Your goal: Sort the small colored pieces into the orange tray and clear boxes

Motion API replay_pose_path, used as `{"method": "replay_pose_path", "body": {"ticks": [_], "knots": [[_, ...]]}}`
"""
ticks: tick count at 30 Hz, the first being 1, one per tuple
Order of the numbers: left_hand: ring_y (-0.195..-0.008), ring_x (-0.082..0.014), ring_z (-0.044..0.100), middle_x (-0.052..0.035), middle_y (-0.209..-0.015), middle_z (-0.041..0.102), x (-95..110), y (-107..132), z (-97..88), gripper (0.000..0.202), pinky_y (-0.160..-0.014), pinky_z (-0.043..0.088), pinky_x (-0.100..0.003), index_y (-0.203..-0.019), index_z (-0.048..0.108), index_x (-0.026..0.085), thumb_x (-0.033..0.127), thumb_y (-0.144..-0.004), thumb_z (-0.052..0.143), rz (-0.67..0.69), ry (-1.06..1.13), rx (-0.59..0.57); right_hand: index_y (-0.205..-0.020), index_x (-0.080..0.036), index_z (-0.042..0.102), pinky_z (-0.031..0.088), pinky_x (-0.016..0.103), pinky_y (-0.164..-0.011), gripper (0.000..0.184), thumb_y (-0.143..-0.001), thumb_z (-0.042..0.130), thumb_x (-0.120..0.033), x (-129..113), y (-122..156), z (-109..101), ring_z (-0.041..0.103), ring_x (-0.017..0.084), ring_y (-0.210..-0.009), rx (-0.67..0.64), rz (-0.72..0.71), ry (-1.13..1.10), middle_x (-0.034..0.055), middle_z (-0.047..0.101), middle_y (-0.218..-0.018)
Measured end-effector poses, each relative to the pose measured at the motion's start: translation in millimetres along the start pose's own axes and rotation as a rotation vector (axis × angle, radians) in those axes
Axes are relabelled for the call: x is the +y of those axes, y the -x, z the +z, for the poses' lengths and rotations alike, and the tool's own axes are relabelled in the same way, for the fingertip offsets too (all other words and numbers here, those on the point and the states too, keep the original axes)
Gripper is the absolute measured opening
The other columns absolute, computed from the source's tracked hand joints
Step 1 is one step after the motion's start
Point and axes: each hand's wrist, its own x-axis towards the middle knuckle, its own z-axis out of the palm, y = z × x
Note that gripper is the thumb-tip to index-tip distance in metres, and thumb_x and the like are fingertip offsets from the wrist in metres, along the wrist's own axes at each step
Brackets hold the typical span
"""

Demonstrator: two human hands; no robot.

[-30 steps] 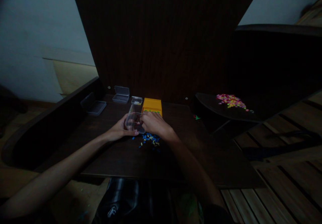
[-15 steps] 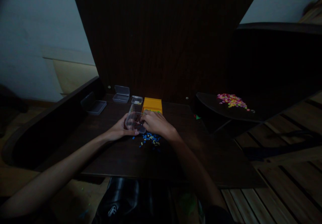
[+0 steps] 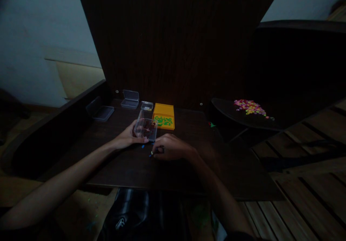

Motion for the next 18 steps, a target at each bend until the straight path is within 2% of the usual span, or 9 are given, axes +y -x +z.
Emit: {"method": "replay_pose_path", "body": {"ticks": [3, 7, 13, 18], "knots": [[-0.104, -0.0227, 0.066, -0.0057, -0.108, 0.064, -2.9, -1.3, -1.4, 0.093, -0.082, 0.058, -0.037, -0.133, 0.039, 0.024, 0.008, -0.055, 0.087, 0.031, 0.023, -0.013, -0.098, -0.019, 0.075, 0.039, 0.021, -0.064, 0.019, -0.080, 0.068, -0.020, 5.9, 2.6, 12.4, 0.057, 0.011, -0.066, -0.054, 0.027, 0.015, -0.0009, 0.064, -0.073], [-0.105, -0.0233, 0.065, -0.0058, -0.108, 0.064, -4.6, -2.6, -2.4, 0.093, -0.081, 0.059, -0.037, -0.132, 0.039, 0.023, 0.009, -0.054, 0.088, 0.026, 0.019, 0.001, -0.103, -0.020, 0.075, 0.040, 0.022, -0.068, 0.024, -0.081, 0.066, -0.019, 12.7, 2.9, 22.2, 0.059, 0.011, -0.069, -0.061, 0.036, 0.023, -0.0007, 0.067, -0.075], [-0.105, -0.0233, 0.065, -0.0051, -0.105, 0.063, -2.0, -1.9, -1.2, 0.093, -0.080, 0.059, -0.036, -0.131, 0.039, 0.023, 0.010, -0.054, 0.088, 0.010, -0.009, 0.010, -0.099, -0.022, 0.076, 0.038, 0.022, -0.067, 0.023, -0.080, 0.064, -0.017, 15.0, 4.2, 25.6, 0.059, 0.011, -0.069, -0.054, 0.074, 0.045, -0.0014, 0.066, -0.072], [-0.108, -0.0251, 0.064, -0.0054, -0.105, 0.063, 0.1, -0.5, -0.1, 0.094, -0.084, 0.059, -0.041, -0.133, 0.039, 0.023, 0.009, -0.054, 0.088, 0.003, -0.020, 0.020, -0.097, -0.023, 0.077, 0.036, 0.022, -0.064, 0.023, -0.080, 0.064, -0.015, 14.6, 7.8, 24.1, 0.056, 0.010, -0.065, -0.044, 0.086, 0.027, -0.0019, 0.065, -0.071]]}}
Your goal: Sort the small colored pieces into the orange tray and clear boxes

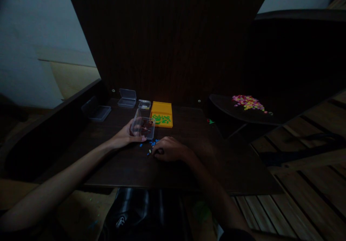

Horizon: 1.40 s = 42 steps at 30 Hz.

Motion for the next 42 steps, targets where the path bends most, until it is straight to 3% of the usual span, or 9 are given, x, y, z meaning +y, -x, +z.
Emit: {"method": "replay_pose_path", "body": {"ticks": [8, 12, 17, 22, 33, 42], "knots": [[-0.098, -0.0213, 0.068, -0.0047, -0.106, 0.063, -2.3, -0.8, -2.0, 0.094, -0.082, 0.059, -0.038, -0.133, 0.039, 0.023, 0.009, -0.054, 0.088, 0.005, 0.020, -0.005, -0.106, -0.022, 0.075, 0.038, 0.022, -0.067, 0.033, -0.078, 0.062, -0.011, -2.4, -2.4, 5.3, 0.057, 0.011, -0.066, 0.030, -0.023, -0.014, -0.0020, 0.066, -0.071], [-0.100, -0.0219, 0.067, -0.0050, -0.106, 0.063, -0.8, 0.0, -1.2, 0.095, -0.083, 0.058, -0.039, -0.134, 0.037, 0.024, 0.009, -0.055, 0.087, 0.000, 0.025, -0.001, -0.105, -0.024, 0.076, 0.041, 0.024, -0.071, 0.037, -0.076, 0.059, -0.008, -3.3, -3.0, 9.1, 0.063, 0.013, -0.075, 0.027, -0.014, 0.003, -0.0001, 0.073, -0.082], [-0.103, -0.0227, 0.066, -0.0044, -0.104, 0.064, 2.0, 0.9, 0.2, 0.094, -0.088, 0.057, -0.042, -0.134, 0.037, 0.024, 0.009, -0.055, 0.087, 0.007, 0.032, -0.001, -0.108, -0.026, 0.076, 0.043, 0.027, -0.075, 0.037, -0.078, 0.059, -0.013, 0.4, 2.2, 5.6, 0.067, 0.017, -0.085, 0.029, 0.040, 0.063, 0.0027, 0.077, -0.096], [-0.105, -0.0218, 0.065, -0.0035, -0.104, 0.063, 3.5, 0.5, 0.2, 0.092, -0.088, 0.056, -0.040, -0.132, 0.038, 0.024, 0.008, -0.056, 0.086, 0.007, 0.039, -0.013, -0.113, -0.028, 0.074, 0.044, 0.028, -0.076, 0.038, -0.080, 0.059, -0.017, 4.7, 7.7, 0.7, 0.068, 0.018, -0.087, 0.006, 0.077, 0.113, 0.0037, 0.077, -0.098], [-0.102, -0.0216, 0.066, -0.0044, -0.104, 0.064, 3.7, 1.3, -0.9, 0.092, -0.088, 0.057, -0.041, -0.133, 0.039, 0.023, 0.009, -0.056, 0.087, -0.003, 0.028, -0.002, -0.108, -0.030, 0.076, 0.043, 0.030, -0.082, 0.029, -0.083, 0.063, -0.024, 4.5, 12.2, 1.4, 0.067, 0.020, -0.093, 0.026, 0.135, 0.124, 0.0029, 0.077, -0.100], [-0.103, -0.0216, 0.066, -0.0044, -0.106, 0.063, 3.2, 0.9, -1.4, 0.092, -0.087, 0.057, -0.039, -0.133, 0.038, 0.023, 0.008, -0.056, 0.086, 0.022, 0.033, -0.019, -0.101, -0.025, 0.076, 0.040, 0.025, -0.074, 0.020, -0.087, 0.062, -0.027, 3.2, 5.7, 2.6, 0.066, 0.016, -0.084, 0.017, 0.182, 0.089, 0.0028, 0.076, -0.094]]}}
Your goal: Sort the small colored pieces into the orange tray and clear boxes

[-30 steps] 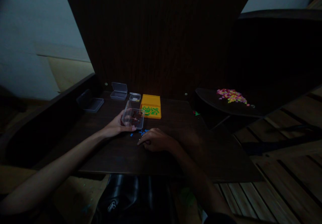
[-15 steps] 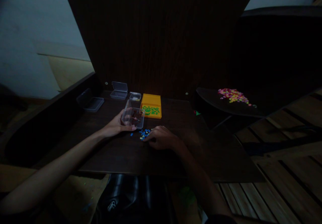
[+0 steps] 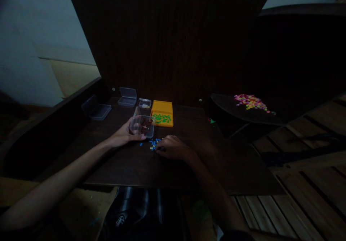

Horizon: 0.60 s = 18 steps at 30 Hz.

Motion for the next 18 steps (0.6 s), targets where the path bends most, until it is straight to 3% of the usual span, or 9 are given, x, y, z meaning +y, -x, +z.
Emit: {"method": "replay_pose_path", "body": {"ticks": [7, 13, 18], "knots": [[-0.103, -0.0214, 0.065, -0.0030, -0.103, 0.062, 0.4, 0.2, 0.9, 0.091, -0.084, 0.058, -0.037, -0.132, 0.039, 0.024, 0.007, -0.056, 0.086, -0.024, 0.020, 0.006, -0.094, -0.021, 0.073, 0.035, 0.024, -0.070, 0.014, -0.085, 0.063, -0.025, -6.3, -2.9, -2.6, 0.058, 0.015, -0.076, -0.046, 0.071, 0.002, 0.0009, 0.068, -0.077], [-0.103, -0.0221, 0.065, -0.0031, -0.102, 0.063, 3.0, 0.2, 1.5, 0.091, -0.087, 0.056, -0.040, -0.130, 0.041, 0.024, 0.008, -0.054, 0.087, -0.039, 0.029, 0.000, -0.095, -0.019, 0.071, 0.035, 0.023, -0.069, 0.014, -0.084, 0.065, -0.023, -7.2, -3.4, -7.4, 0.054, 0.012, -0.069, -0.093, 0.065, -0.061, -0.0018, 0.062, -0.072], [-0.103, -0.0223, 0.065, -0.0036, -0.102, 0.064, 5.1, 0.6, 2.6, 0.091, -0.085, 0.056, -0.039, -0.130, 0.040, 0.023, 0.008, -0.054, 0.087, -0.048, 0.026, -0.004, -0.098, -0.020, 0.072, 0.037, 0.023, -0.072, 0.016, -0.084, 0.066, -0.024, -4.7, -0.6, -8.4, 0.057, 0.013, -0.075, -0.051, 0.055, -0.064, -0.0012, 0.065, -0.076]]}}
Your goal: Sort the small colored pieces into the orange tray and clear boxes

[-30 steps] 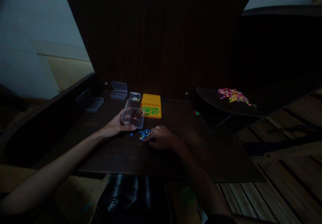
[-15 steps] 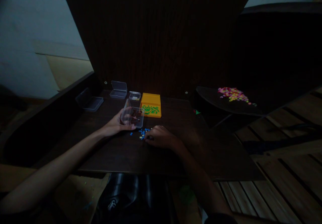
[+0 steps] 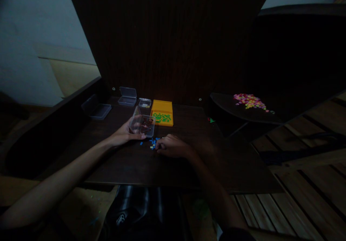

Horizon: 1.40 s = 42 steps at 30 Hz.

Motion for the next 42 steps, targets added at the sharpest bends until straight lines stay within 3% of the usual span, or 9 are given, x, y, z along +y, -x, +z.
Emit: {"method": "replay_pose_path", "body": {"ticks": [5, 16, 24, 31, 42], "knots": [[-0.105, -0.0212, 0.064, -0.0047, -0.104, 0.064, 1.0, 0.4, 0.8, 0.091, -0.083, 0.056, -0.034, -0.131, 0.040, 0.022, 0.006, -0.054, 0.086, -0.004, -0.015, 0.012, -0.094, -0.020, 0.074, 0.036, 0.023, -0.069, 0.014, -0.085, 0.064, -0.024, -0.9, -1.0, 0.8, 0.057, 0.013, -0.074, -0.018, 0.017, -0.008, 0.0002, 0.067, -0.077], [-0.101, -0.0222, 0.065, -0.0043, -0.103, 0.064, -1.5, -0.1, -0.8, 0.095, -0.086, 0.056, -0.040, -0.134, 0.039, 0.023, 0.010, -0.053, 0.087, -0.007, -0.022, 0.010, -0.097, -0.019, 0.072, 0.036, 0.022, -0.068, 0.016, -0.083, 0.067, -0.023, -1.2, -0.4, 0.4, 0.057, 0.012, -0.072, 0.003, 0.024, -0.010, -0.0011, 0.065, -0.075], [-0.105, -0.0227, 0.065, -0.0053, -0.105, 0.064, -0.3, -0.9, -0.8, 0.092, -0.086, 0.056, -0.039, -0.131, 0.041, 0.024, 0.008, -0.053, 0.088, -0.002, -0.007, 0.003, -0.096, -0.022, 0.076, 0.040, 0.025, -0.076, 0.016, -0.086, 0.064, -0.023, -1.8, -0.2, 4.6, 0.062, 0.012, -0.072, -0.014, -0.142, -0.031, -0.0003, 0.071, -0.079], [-0.111, -0.0250, 0.063, -0.0091, -0.115, 0.063, -0.4, -0.6, -1.5, 0.093, -0.087, 0.057, -0.039, -0.134, 0.039, 0.022, 0.008, -0.055, 0.087, 0.005, -0.022, 0.002, -0.097, -0.022, 0.077, 0.039, 0.025, -0.074, 0.017, -0.085, 0.066, -0.024, -1.5, -1.1, 3.4, 0.063, 0.013, -0.074, -0.053, -0.088, 0.005, 0.0004, 0.072, -0.079], [-0.105, -0.0230, 0.065, -0.0061, -0.107, 0.065, 0.6, 0.0, -1.5, 0.095, -0.091, 0.055, -0.043, -0.138, 0.042, 0.024, 0.006, -0.056, 0.086, 0.016, -0.009, 0.002, -0.091, -0.023, 0.076, 0.037, 0.024, -0.075, 0.013, -0.082, 0.068, -0.026, -1.0, 3.0, 1.1, 0.060, 0.016, -0.082, -0.026, 0.007, 0.047, 0.0003, 0.070, -0.080]]}}
